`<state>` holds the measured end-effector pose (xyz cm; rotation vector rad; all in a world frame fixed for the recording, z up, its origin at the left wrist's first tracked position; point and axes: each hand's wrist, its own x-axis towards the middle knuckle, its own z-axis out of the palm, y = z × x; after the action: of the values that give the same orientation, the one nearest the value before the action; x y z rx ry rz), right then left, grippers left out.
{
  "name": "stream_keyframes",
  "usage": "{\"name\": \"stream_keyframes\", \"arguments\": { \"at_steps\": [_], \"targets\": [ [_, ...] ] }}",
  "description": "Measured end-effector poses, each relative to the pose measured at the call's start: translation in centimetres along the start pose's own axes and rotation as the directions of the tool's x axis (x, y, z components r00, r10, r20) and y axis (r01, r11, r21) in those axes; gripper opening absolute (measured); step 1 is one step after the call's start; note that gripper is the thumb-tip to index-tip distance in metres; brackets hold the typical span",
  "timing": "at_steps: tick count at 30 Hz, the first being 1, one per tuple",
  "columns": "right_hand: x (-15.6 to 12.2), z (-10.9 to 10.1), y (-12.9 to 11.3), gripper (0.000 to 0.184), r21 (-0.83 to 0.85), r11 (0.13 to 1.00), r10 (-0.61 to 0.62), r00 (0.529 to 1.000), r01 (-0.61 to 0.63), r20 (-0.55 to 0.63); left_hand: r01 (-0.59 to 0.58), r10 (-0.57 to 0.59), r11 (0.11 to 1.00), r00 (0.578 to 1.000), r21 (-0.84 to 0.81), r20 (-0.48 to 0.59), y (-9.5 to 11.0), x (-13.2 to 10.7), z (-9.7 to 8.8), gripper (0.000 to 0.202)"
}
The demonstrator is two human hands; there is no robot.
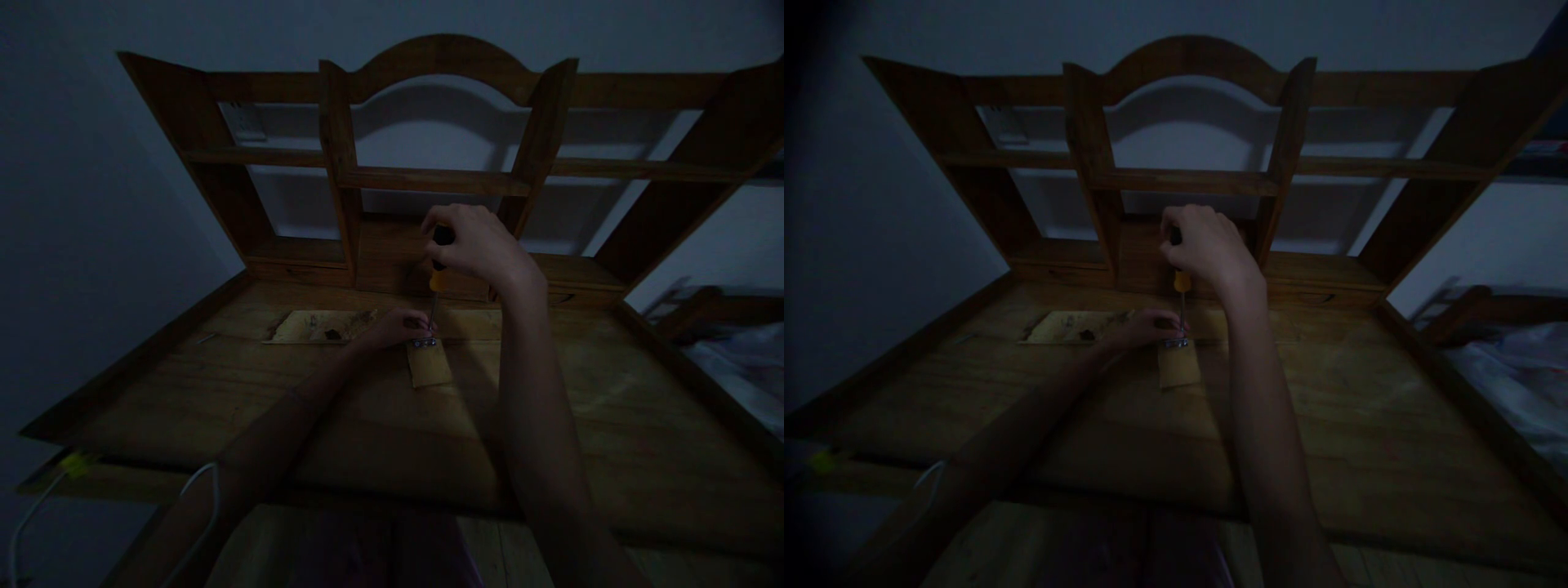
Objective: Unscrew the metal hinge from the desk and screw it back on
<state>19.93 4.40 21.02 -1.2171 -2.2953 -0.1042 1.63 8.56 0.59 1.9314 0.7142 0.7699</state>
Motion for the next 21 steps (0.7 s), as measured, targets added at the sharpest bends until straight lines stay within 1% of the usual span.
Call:
{"name": "stream_keyframes", "arguments": {
  "at_steps": [3,5,9,12,17,21],
  "targets": [
    [-0.1,0.1,-0.1,0.028,0.015,1.0,-0.001,1.0,0.001,0.016,0.001,-0.001,1.0,1.0,-0.001,-0.025,0.4,-0.1,0.1,0.026],
    [-0.1,0.2,-0.1,0.03,0.021,1.0,0.003,1.0,-0.003,0.018,-0.001,0.0,1.0,0.999,-0.005,-0.035,0.6,-0.1,0.1,0.026],
    [-0.2,0.4,0.0,0.028,0.015,0.999,0.04,0.999,-0.04,-0.017,-0.003,0.004,1.0,1.0,0.026,-0.027,0.6,-0.1,0.1,0.024],
    [-0.1,0.5,0.0,0.027,-0.005,0.998,0.06,0.997,-0.06,-0.039,-0.012,0.014,0.999,0.999,0.05,-0.03,0.3,-0.1,0.0,0.023],
    [0.0,0.3,0.0,0.017,-0.033,0.998,0.046,0.999,-0.047,-0.026,-0.034,0.034,0.999,0.999,0.039,-0.022,-0.5,0.1,-0.1,0.025],
    [-0.1,0.3,0.0,0.019,-0.021,0.999,0.028,0.999,-0.028,-0.017,-0.04,0.041,0.998,0.999,0.039,-0.032,-0.6,0.1,-0.1,0.026]
  ]
}}
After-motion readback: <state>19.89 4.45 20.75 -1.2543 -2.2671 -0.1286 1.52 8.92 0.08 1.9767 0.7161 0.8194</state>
